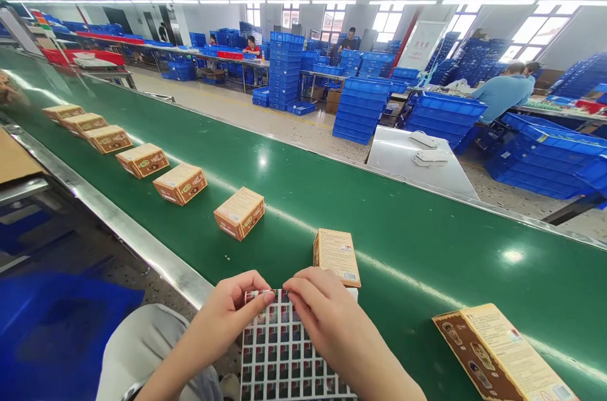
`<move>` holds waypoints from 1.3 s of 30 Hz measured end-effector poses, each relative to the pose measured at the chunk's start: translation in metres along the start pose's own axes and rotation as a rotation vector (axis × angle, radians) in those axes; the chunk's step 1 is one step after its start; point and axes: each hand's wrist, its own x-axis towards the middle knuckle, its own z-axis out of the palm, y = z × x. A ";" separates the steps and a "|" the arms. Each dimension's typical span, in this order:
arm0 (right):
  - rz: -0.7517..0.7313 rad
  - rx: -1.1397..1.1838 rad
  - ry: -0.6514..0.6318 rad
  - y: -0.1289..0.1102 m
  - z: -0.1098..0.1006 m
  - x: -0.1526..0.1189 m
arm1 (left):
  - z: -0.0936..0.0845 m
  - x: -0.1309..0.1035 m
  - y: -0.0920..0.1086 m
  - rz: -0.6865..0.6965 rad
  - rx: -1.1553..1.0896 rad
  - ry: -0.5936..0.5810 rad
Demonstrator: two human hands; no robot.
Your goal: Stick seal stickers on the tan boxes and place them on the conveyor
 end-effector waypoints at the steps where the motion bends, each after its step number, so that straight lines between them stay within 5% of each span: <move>1: -0.056 -0.060 0.020 -0.002 0.001 0.001 | 0.000 0.000 0.000 0.001 0.020 0.013; 4: -0.186 -0.224 0.070 -0.008 0.003 0.004 | 0.003 0.000 0.001 -0.008 0.052 0.060; 7: -0.161 -0.157 0.087 -0.010 0.004 0.004 | 0.000 0.001 0.001 -0.016 0.080 0.106; 9: -0.005 0.032 0.115 -0.005 0.004 0.007 | -0.008 0.002 -0.002 0.024 0.152 0.171; 14: 0.709 0.747 0.247 0.028 0.011 0.037 | -0.044 0.014 -0.011 0.269 0.442 0.274; 16: 0.802 0.919 0.267 0.041 0.021 0.057 | -0.056 0.022 -0.015 0.278 0.531 0.256; 24: 0.797 1.076 0.359 0.061 0.067 0.105 | -0.059 0.035 -0.022 0.307 0.546 0.139; 39: 0.878 0.921 0.598 0.063 0.082 0.087 | -0.022 0.033 -0.014 0.295 0.533 0.055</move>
